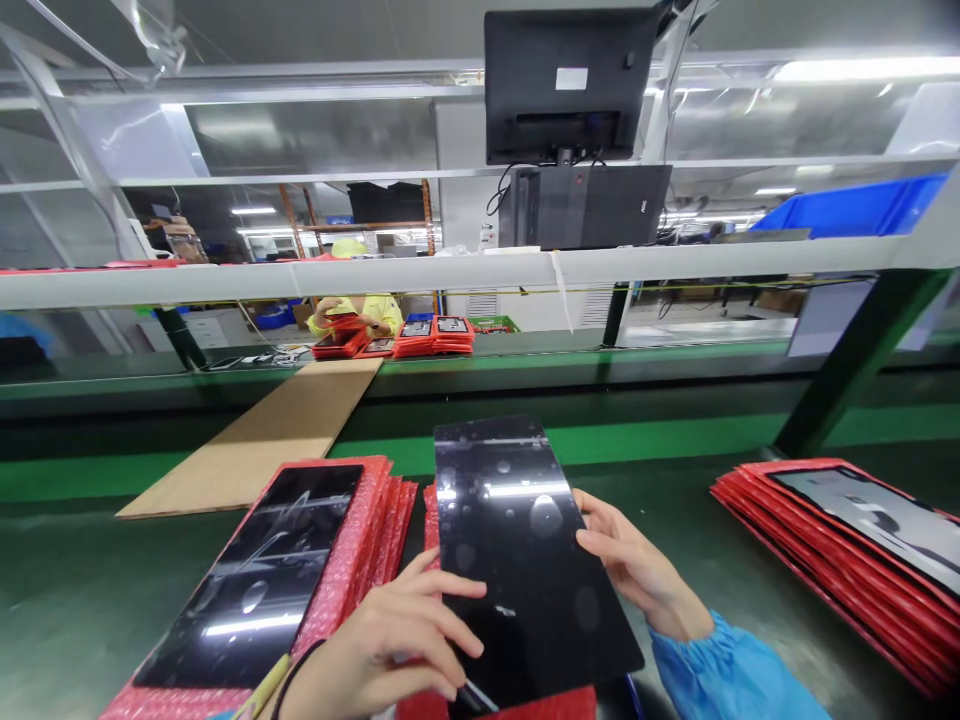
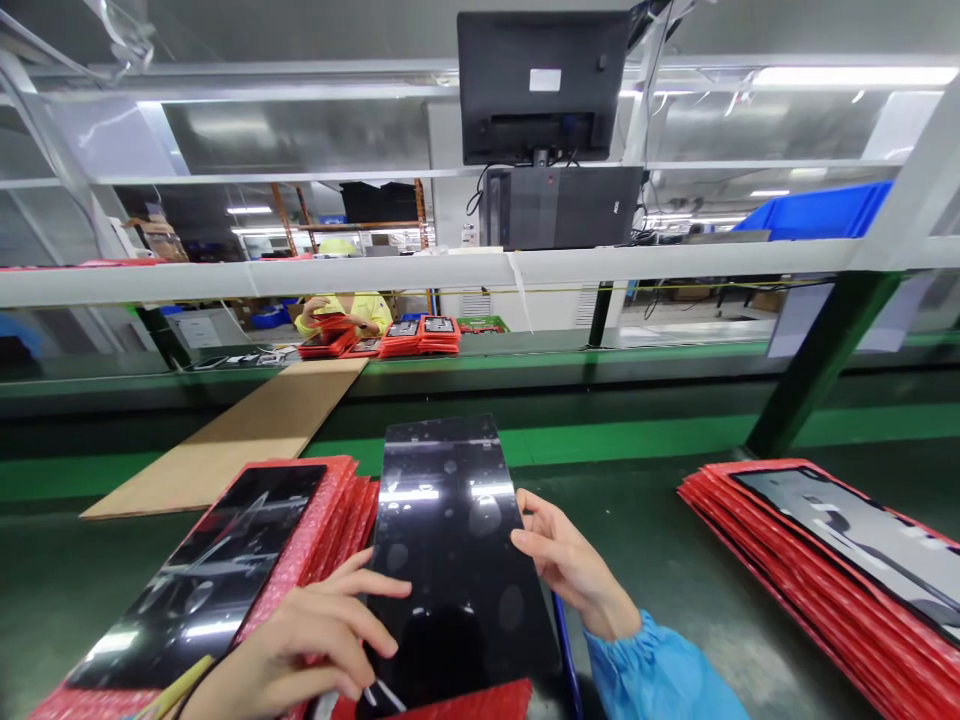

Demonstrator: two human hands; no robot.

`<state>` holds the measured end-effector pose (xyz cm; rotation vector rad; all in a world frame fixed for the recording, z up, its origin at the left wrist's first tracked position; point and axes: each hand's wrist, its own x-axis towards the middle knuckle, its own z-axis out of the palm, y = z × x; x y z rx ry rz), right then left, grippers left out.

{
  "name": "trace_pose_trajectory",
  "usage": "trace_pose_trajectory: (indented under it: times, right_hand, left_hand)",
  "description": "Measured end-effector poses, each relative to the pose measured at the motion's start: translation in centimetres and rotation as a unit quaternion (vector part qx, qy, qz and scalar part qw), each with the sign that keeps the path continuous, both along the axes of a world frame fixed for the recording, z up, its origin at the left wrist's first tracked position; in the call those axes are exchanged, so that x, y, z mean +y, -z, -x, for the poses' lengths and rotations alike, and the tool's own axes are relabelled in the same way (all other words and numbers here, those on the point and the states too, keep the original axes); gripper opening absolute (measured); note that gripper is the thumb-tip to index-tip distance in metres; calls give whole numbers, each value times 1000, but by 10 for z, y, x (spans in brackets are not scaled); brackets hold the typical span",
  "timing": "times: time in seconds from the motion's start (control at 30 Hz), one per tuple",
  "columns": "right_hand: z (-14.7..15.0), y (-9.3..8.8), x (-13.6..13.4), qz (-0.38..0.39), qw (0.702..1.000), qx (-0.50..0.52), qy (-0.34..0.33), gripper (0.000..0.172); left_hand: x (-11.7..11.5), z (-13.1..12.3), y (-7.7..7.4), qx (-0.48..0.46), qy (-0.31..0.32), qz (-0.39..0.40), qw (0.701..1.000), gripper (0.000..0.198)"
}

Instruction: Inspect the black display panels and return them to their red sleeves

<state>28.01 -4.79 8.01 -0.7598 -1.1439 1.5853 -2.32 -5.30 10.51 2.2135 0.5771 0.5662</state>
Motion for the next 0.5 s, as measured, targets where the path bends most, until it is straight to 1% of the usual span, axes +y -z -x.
trace_pose_trajectory:
  times: [0.07, 0.13, 0.23, 0.27, 0.3, 0.37, 0.43, 0.5]
  right_hand:
    - [0, -6, -1, -8, 1000, 1, -4, 37]
    - [1, -11, -2, -19, 1000, 4, -5, 35]
    - [3, -20, -3, -35, 999, 11, -3, 33]
    - [3, -23, -3, -39, 999, 11, 0, 34]
    - [3, -25, -3, -41, 999, 11, 3, 34]
    - [3, -28, -3, -41, 999, 10, 10, 36]
    - [3, -30, -2, -37, 999, 13, 17, 37]
    - [4, -32, 0, -25, 999, 24, 24, 34]
  left_hand:
    - [2, -9, -3, -62, -70, 27, 995, 16]
    - [5, -19, -7, -117, -162, 34, 979, 18]
    - [10, -35, -9, -169, -305, 4, 937, 19]
    - [12, -40, -10, -185, -344, -2, 920, 18]
    - [15, -44, -10, -210, -373, 11, 904, 17]
    - [20, -51, -9, -274, -394, 91, 872, 16]
    - [27, -57, -9, -336, -380, 188, 841, 24]
    - [32, -63, -10, -386, -372, 237, 810, 32]
